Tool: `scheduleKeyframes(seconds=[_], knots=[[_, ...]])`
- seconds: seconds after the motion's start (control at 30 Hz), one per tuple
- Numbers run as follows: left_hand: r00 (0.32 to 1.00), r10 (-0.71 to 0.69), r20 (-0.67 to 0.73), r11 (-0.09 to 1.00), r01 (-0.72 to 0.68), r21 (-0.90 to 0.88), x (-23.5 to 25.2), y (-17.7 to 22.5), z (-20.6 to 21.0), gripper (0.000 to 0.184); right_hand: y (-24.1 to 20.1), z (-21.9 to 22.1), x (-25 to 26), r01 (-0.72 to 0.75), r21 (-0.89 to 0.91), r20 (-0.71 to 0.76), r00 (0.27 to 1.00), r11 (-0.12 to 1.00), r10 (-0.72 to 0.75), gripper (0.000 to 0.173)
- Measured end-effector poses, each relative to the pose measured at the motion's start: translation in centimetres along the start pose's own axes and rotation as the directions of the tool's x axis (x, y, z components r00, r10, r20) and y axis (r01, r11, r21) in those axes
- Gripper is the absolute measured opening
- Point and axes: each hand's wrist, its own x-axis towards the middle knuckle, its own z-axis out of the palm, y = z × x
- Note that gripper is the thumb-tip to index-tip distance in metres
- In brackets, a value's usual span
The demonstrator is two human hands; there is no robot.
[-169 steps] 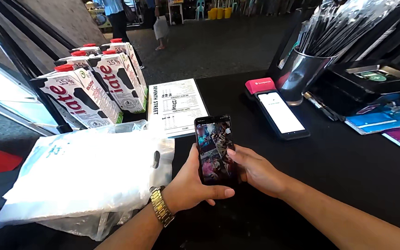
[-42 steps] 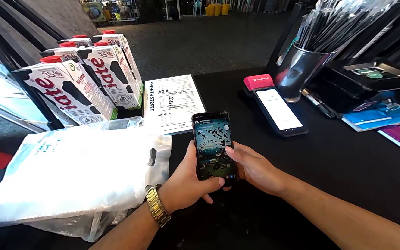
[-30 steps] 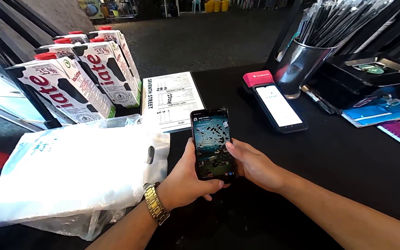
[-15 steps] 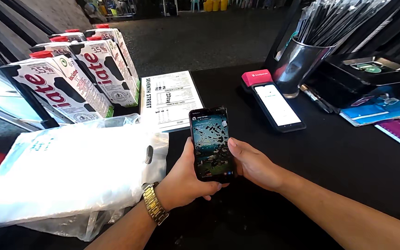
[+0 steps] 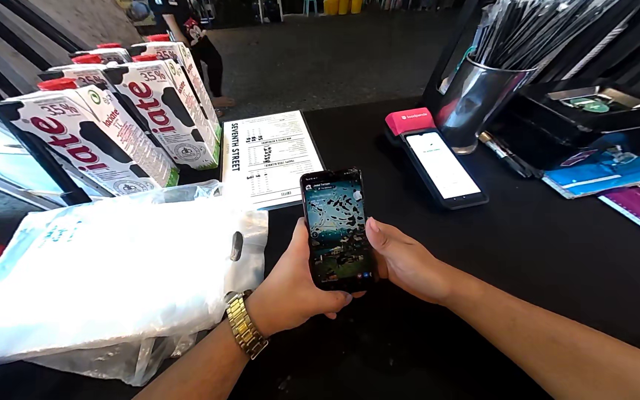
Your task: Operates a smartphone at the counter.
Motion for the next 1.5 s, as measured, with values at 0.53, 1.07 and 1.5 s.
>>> scheduleKeyframes(seconds=[0.53,1.07,1.5], knots=[[1.0,0.005,0.004,1.0,-0.005,-0.004,0.02,0.0,-0.04,0.101,-0.09,-0.02,-0.03,-0.009,0.015,0.015,1.0,1.0,0.009,0.061],[1.0,0.01,0.006,1.0,-0.01,0.0,0.03,0.07,0.0,0.1,-0.18,-0.13,0.03,-0.021,0.057,0.015,1.0,0.998,0.021,0.049],[1.0,-0.013,-0.021,1.0,0.014,0.014,-0.22,0.37,0.44,0.099,-0.14,0.15,-0.39,0.012,0.044,0.008,1.0,0.999,-0.013,0.049]])
